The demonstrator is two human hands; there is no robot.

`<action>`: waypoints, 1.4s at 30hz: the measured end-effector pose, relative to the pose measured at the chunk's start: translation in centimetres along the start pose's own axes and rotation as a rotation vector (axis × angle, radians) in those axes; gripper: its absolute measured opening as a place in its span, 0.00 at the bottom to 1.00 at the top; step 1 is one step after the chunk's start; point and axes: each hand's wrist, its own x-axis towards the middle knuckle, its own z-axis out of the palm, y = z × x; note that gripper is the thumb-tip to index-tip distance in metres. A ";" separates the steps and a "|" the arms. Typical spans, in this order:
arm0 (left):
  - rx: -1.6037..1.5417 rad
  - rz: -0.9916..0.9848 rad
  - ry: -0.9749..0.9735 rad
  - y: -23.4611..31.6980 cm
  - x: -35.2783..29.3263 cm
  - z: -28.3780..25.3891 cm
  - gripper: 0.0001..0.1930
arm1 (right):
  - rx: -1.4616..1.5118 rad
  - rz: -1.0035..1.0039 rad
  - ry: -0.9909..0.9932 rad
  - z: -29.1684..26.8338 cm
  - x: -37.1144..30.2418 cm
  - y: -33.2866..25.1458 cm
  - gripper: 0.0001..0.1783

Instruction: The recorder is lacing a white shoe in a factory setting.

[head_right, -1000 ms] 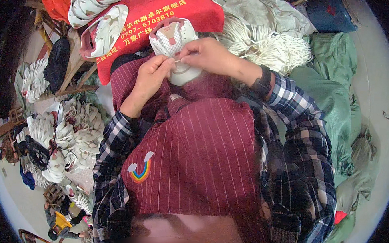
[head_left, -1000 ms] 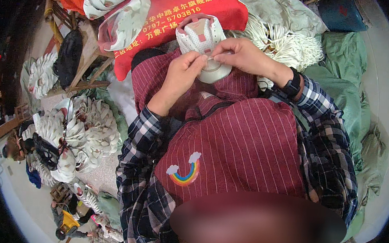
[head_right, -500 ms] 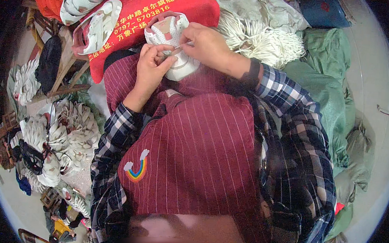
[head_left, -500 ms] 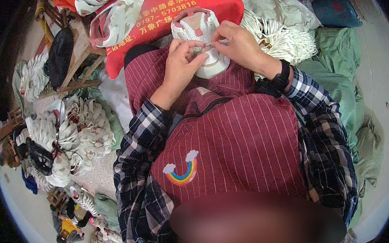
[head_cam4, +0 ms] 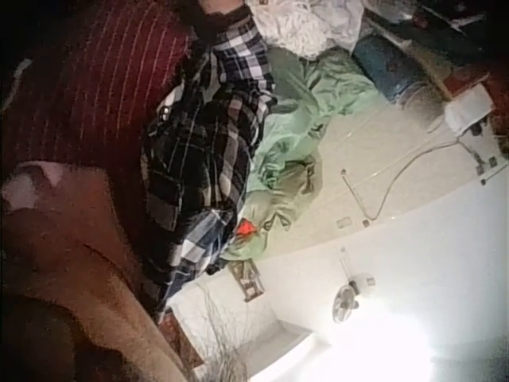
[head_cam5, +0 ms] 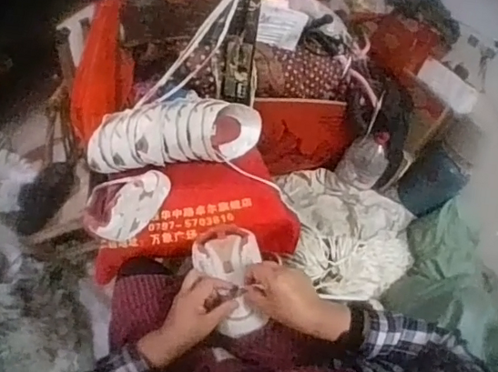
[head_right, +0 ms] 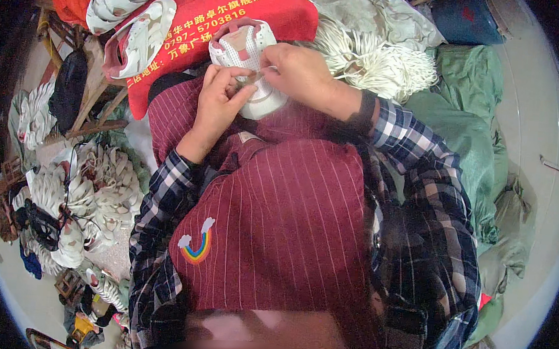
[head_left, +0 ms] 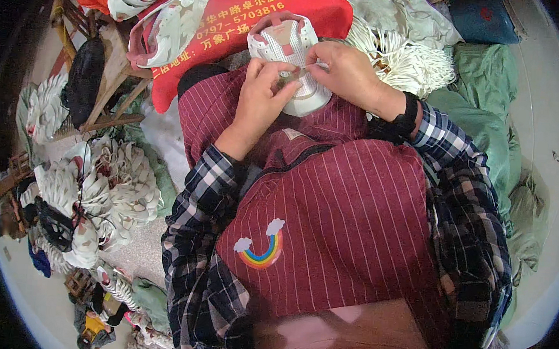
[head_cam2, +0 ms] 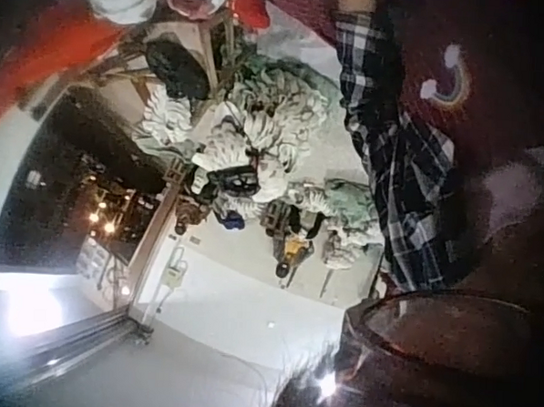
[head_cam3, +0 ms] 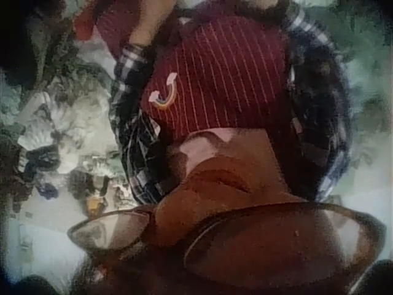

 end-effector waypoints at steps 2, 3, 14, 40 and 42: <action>0.022 0.007 -0.033 -0.1 -0.1 -0.1 0.16 | -0.028 -0.016 0.031 0.3 0.1 -0.1 0.07; 0.023 0.007 -0.031 -0.1 -0.1 -0.1 0.16 | -0.028 -0.018 0.031 0.4 0.1 -0.2 0.07; 0.028 0.044 0.003 -0.2 -0.2 0.2 0.15 | 0.227 0.059 -0.054 0.8 0.6 0.7 0.09; 0.016 -0.044 -0.003 0.0 -0.3 0.6 0.17 | 0.180 -0.066 -0.061 0.4 0.6 1.0 0.09; -0.008 -0.012 0.025 -0.1 -0.3 0.8 0.17 | 0.177 -0.081 -0.024 0.3 0.4 1.2 0.09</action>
